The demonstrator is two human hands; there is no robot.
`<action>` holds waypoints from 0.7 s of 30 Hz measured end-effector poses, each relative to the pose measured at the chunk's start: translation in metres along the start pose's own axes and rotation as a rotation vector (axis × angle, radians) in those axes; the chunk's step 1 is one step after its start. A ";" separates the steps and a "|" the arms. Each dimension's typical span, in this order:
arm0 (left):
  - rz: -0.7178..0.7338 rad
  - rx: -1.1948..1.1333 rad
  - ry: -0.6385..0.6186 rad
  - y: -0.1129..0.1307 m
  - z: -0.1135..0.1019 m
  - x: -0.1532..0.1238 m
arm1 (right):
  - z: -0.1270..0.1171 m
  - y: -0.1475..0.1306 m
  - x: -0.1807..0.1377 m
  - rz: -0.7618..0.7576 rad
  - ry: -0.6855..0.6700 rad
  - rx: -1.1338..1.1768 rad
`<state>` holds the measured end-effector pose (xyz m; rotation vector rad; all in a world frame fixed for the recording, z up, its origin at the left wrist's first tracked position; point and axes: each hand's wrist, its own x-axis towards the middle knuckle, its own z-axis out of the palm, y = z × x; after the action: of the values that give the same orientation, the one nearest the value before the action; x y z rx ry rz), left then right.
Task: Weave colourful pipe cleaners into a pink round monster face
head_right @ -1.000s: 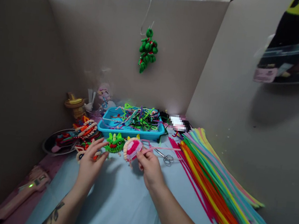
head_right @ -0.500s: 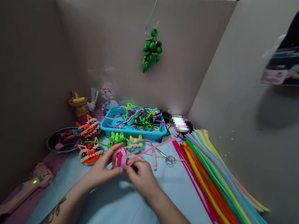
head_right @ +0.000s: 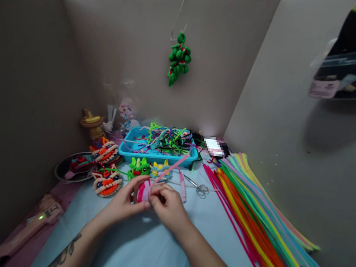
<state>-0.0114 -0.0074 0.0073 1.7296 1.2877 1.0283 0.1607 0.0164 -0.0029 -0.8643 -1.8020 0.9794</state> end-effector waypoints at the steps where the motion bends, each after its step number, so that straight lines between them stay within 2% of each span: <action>1: -0.001 0.010 0.006 0.001 0.001 0.000 | 0.001 -0.001 0.000 -0.001 0.025 -0.011; 8: 0.009 0.046 -0.010 0.001 0.004 0.000 | 0.001 -0.004 -0.004 -0.007 0.101 -0.095; 12: 0.005 0.060 -0.024 0.001 0.003 -0.001 | -0.007 -0.003 -0.003 -0.104 0.253 -0.204; 14: 0.007 0.058 -0.039 0.002 0.002 -0.001 | -0.010 -0.002 -0.002 -0.115 0.288 -0.226; 21: 0.041 0.015 -0.105 0.010 0.003 -0.001 | -0.011 0.000 0.006 0.094 0.125 -0.034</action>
<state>-0.0051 -0.0115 0.0151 1.8035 1.2015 0.9393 0.1684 0.0242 0.0020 -1.0171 -1.6888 0.9349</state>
